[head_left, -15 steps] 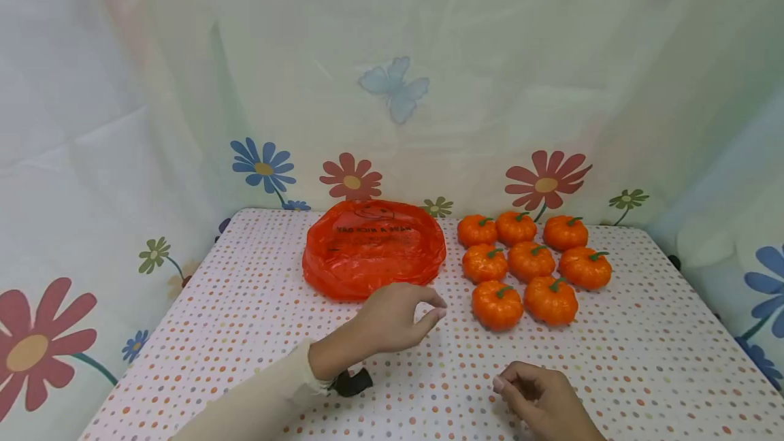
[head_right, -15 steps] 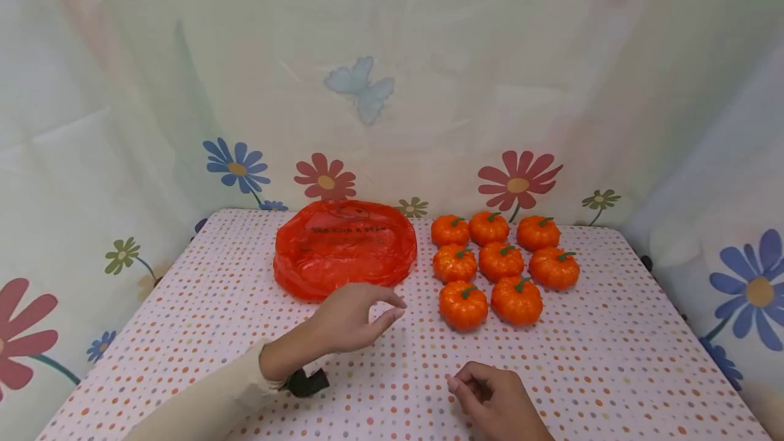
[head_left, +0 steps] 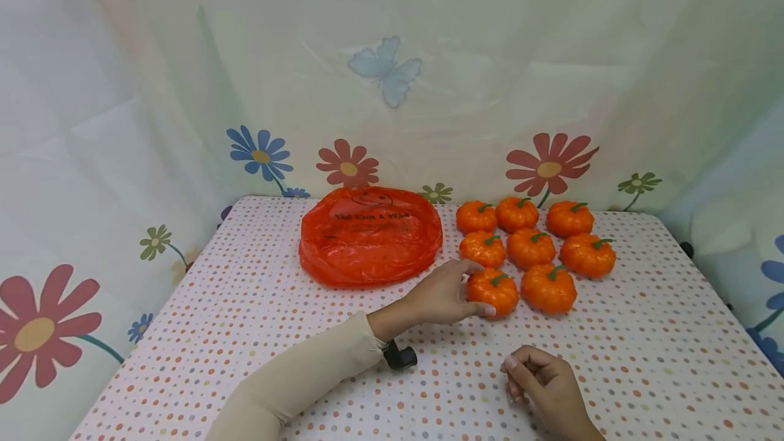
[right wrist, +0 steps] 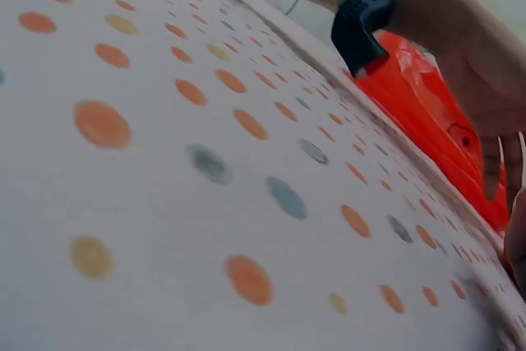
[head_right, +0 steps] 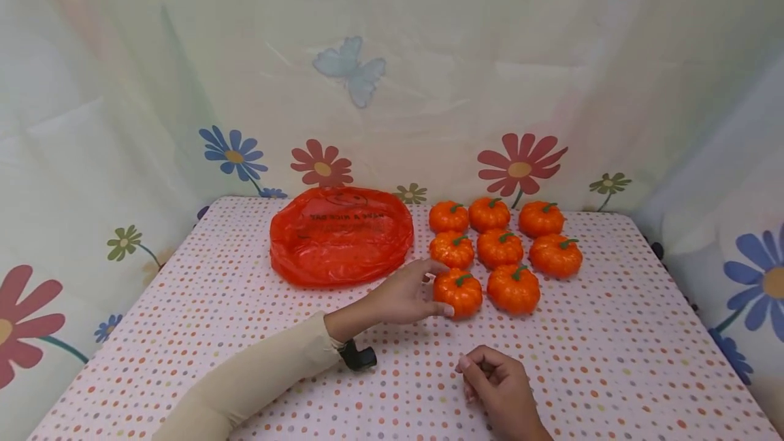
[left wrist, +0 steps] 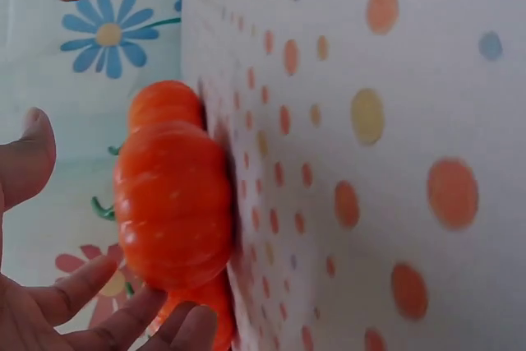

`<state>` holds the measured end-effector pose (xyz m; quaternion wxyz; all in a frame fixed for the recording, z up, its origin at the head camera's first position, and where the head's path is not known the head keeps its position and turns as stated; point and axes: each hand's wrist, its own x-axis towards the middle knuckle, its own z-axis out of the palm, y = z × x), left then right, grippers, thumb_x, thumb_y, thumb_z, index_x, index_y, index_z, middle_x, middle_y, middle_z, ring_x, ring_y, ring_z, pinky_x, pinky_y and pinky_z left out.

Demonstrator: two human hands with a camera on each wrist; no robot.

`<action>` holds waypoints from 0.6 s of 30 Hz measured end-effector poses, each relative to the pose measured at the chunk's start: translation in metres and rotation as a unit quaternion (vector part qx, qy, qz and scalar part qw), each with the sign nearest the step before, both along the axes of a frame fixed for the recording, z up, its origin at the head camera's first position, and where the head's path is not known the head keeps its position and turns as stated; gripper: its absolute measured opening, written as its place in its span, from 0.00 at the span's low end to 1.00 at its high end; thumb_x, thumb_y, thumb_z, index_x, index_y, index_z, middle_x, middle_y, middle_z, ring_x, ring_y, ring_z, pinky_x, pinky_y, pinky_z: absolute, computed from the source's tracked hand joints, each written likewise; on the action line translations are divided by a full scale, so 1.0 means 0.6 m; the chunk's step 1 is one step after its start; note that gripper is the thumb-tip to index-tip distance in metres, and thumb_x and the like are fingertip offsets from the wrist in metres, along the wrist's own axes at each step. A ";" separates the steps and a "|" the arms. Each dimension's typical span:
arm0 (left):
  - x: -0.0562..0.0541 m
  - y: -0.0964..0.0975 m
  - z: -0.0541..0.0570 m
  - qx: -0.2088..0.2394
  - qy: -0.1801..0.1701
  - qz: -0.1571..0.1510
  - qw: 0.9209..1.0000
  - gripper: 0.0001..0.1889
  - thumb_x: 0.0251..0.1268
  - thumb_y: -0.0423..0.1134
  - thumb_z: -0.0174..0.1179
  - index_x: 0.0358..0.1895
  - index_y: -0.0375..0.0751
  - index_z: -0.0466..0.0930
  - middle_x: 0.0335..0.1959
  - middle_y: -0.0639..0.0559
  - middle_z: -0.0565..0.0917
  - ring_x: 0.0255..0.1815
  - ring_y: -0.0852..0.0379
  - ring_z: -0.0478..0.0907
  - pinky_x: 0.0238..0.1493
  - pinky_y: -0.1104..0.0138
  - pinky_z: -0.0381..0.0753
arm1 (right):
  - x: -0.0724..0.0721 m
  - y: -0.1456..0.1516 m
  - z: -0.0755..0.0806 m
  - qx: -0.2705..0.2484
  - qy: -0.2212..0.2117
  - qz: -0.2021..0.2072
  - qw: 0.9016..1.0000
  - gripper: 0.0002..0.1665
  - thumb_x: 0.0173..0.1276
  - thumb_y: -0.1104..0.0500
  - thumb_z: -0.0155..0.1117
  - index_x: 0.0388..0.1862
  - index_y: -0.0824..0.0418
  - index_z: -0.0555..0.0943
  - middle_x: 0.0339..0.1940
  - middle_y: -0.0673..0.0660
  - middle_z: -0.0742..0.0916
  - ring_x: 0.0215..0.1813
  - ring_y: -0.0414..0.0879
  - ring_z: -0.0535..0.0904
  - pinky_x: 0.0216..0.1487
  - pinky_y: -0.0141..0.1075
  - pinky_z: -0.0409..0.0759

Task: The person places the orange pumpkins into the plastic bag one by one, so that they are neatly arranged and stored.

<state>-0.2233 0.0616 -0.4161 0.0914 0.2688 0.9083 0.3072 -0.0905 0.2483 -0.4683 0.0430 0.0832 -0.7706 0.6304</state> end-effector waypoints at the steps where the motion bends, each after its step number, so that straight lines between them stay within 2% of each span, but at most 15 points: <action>1: -0.001 0.004 -0.003 -0.010 0.006 0.001 1.000 0.39 0.55 0.63 0.67 0.69 0.53 0.67 0.64 0.55 0.75 0.59 0.60 0.75 0.58 0.67 0.77 | 0.001 -0.002 -0.001 -0.004 0.000 0.005 1.000 0.13 0.74 0.69 0.52 0.28 0.71 0.76 0.14 0.51 0.78 0.15 0.45 0.73 0.14 0.36 0.74; 6: -0.006 0.020 -0.010 -0.028 0.009 0.015 0.999 0.43 0.52 0.65 0.68 0.71 0.53 0.65 0.66 0.54 0.73 0.65 0.59 0.72 0.64 0.63 0.76 | 0.005 -0.006 -0.002 0.007 -0.005 -0.009 1.000 0.14 0.74 0.67 0.54 0.27 0.69 0.77 0.13 0.52 0.78 0.14 0.44 0.72 0.13 0.35 0.74; 14: -0.019 0.032 -0.015 -0.038 0.008 0.023 0.999 0.45 0.49 0.64 0.71 0.71 0.55 0.64 0.64 0.55 0.74 0.63 0.60 0.74 0.62 0.64 0.76 | 0.003 -0.010 0.008 0.025 -0.025 -0.042 0.998 0.14 0.74 0.65 0.56 0.26 0.68 0.78 0.13 0.51 0.78 0.14 0.44 0.73 0.15 0.35 0.75; 18: -0.017 0.028 -0.017 -0.043 0.015 0.023 0.999 0.47 0.48 0.65 0.71 0.72 0.55 0.62 0.65 0.54 0.73 0.63 0.58 0.74 0.62 0.63 0.77 | 0.004 -0.012 0.008 0.028 -0.042 -0.056 0.997 0.14 0.73 0.64 0.57 0.26 0.68 0.78 0.13 0.51 0.78 0.15 0.44 0.73 0.15 0.34 0.75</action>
